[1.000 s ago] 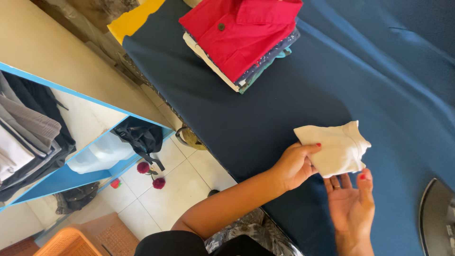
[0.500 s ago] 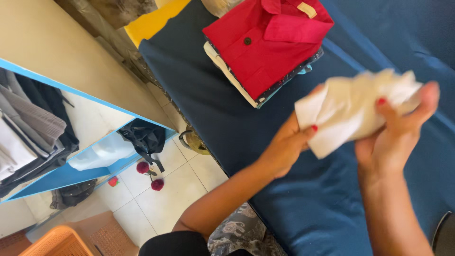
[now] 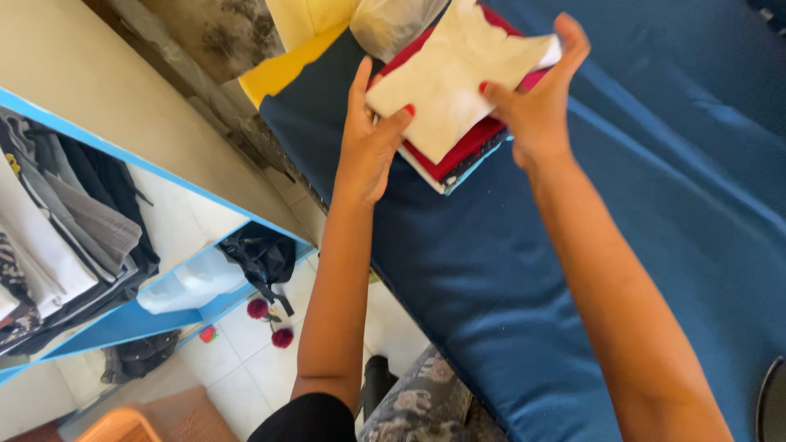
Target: The person irons a white sleeveless top on a blue ironing board, then folds it and places it on a stack. Next, the person irons a striped sleeveless top, smoothing both sides and folding it. The person uses a steam iron throughout and handles each garment one at a time.
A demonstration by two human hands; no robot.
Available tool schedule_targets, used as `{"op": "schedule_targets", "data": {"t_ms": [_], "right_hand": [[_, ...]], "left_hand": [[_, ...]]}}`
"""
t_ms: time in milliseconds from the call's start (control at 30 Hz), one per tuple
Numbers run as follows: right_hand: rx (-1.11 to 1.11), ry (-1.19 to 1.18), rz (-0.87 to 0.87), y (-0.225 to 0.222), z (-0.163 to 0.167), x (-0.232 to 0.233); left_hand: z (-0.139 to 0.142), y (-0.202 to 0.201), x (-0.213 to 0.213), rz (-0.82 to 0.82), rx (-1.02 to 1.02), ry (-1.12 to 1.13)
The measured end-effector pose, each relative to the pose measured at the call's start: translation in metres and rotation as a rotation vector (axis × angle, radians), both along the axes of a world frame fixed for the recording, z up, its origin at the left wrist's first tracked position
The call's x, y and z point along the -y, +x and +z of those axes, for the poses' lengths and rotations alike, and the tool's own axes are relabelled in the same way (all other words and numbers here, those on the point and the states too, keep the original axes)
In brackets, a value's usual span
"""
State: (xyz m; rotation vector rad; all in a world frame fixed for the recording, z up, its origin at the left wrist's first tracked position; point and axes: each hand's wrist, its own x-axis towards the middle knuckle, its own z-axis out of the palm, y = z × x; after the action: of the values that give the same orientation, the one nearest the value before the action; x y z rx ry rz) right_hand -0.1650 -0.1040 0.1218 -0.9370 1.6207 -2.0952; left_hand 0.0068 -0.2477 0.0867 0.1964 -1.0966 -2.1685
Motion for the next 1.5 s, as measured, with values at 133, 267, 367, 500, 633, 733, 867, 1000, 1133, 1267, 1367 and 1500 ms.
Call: {"op": "schedule_targets", "data": {"t_ms": [133,267,367,500,633,733,867,1000,1133,1267,1367,1500], "right_hand": [[-0.619,0.189,-0.205,-0.008,0.006,-0.019],[-0.694,0.530,-0.252,0.004,0.008,-0.034],[-0.788,0.558,-0.238,0.017,0.005,-0.047],[-0.749,0.499,-0.240,0.028,-0.001,-0.080],[-0.706,0.577,-0.261,0.035,-0.008,-0.133],[-0.699,0.609,-0.314,0.047,-0.014,-0.174],[-0.445,0.891,-0.417,0.084,-0.020,-0.240],[-0.834,1.062,-0.684,0.098,-0.016,-0.341],[-1.094,1.467,-1.116,0.101,-0.003,-0.471],[-0.791,1.648,-1.100,0.102,0.004,-0.564],[-0.713,1.607,-1.028,0.108,-0.003,-0.587],[-0.565,1.541,-0.956,0.118,-0.003,-0.604]], "left_hand": [[0.013,0.006,-0.007,0.421,0.149,-0.645],[0.032,-0.008,-0.022,0.804,0.611,-1.204],[0.032,-0.053,-0.045,0.692,0.757,-1.447],[0.010,-0.089,-0.053,0.530,0.793,-1.563],[-0.013,-0.097,-0.043,0.509,0.749,-1.601],[-0.028,-0.094,-0.041,0.522,0.741,-1.608],[-0.028,-0.090,-0.044,0.601,0.587,-1.675],[-0.007,-0.066,-0.048,0.561,0.382,-1.643],[0.007,-0.044,-0.114,0.468,0.247,-1.538],[0.012,-0.053,-0.242,0.264,0.039,-1.525],[0.014,-0.068,-0.342,0.056,-0.036,-1.542],[0.004,-0.074,-0.437,-0.141,-0.108,-1.561]]}}
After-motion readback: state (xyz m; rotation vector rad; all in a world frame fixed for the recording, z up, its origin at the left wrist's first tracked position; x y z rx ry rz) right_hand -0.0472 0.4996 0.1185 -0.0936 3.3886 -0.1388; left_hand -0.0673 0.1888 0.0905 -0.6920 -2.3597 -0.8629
